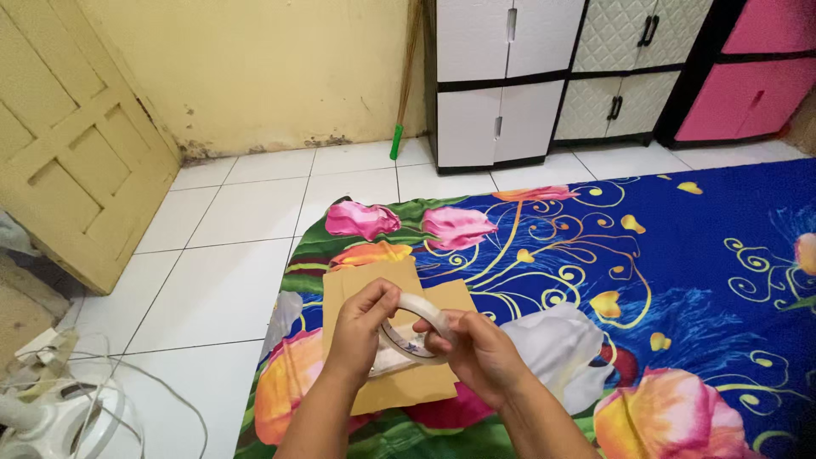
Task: The person wraps a small rectangular item in brown paper, secures it with clear tape, and trims the excess paper with scissors. They then fold the edges and apply additional tape to complete the package.
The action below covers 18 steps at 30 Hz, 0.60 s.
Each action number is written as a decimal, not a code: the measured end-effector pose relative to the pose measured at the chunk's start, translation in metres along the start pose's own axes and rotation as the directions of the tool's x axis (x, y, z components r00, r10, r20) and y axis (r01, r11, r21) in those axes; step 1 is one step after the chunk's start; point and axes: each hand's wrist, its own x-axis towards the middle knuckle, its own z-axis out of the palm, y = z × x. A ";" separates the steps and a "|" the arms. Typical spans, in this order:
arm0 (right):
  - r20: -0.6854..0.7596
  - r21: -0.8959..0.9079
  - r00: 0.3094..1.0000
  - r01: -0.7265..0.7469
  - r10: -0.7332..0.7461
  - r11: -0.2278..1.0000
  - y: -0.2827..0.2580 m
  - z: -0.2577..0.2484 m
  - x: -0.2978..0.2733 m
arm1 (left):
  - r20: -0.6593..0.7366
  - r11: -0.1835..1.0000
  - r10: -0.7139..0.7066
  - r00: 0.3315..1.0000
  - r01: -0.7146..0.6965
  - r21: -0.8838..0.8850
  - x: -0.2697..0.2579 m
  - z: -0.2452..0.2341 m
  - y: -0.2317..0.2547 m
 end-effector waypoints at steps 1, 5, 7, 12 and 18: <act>0.005 -0.001 1.000 0.012 -0.012 1.000 0.000 -0.001 0.001 | 0.004 1.000 0.003 1.000 -0.003 -0.002 0.000 0.000 0.000; 0.016 -0.006 0.999 0.045 -0.045 0.999 -0.003 0.000 0.000 | 0.016 1.000 0.028 0.999 -0.028 -0.001 0.004 0.002 0.000; -0.026 -0.002 0.998 0.065 -0.065 0.998 -0.005 0.002 -0.002 | 0.016 0.999 0.036 0.999 -0.036 0.001 0.005 0.002 -0.002; -0.035 0.153 0.999 0.032 -0.027 0.988 -0.009 0.008 -0.001 | -0.008 0.998 -0.034 0.999 0.034 -0.045 0.013 -0.003 -0.015; 0.210 -0.208 0.976 0.104 -0.059 0.973 -0.001 -0.003 -0.004 | -0.149 0.976 -0.071 0.986 0.038 -0.214 0.013 0.008 -0.016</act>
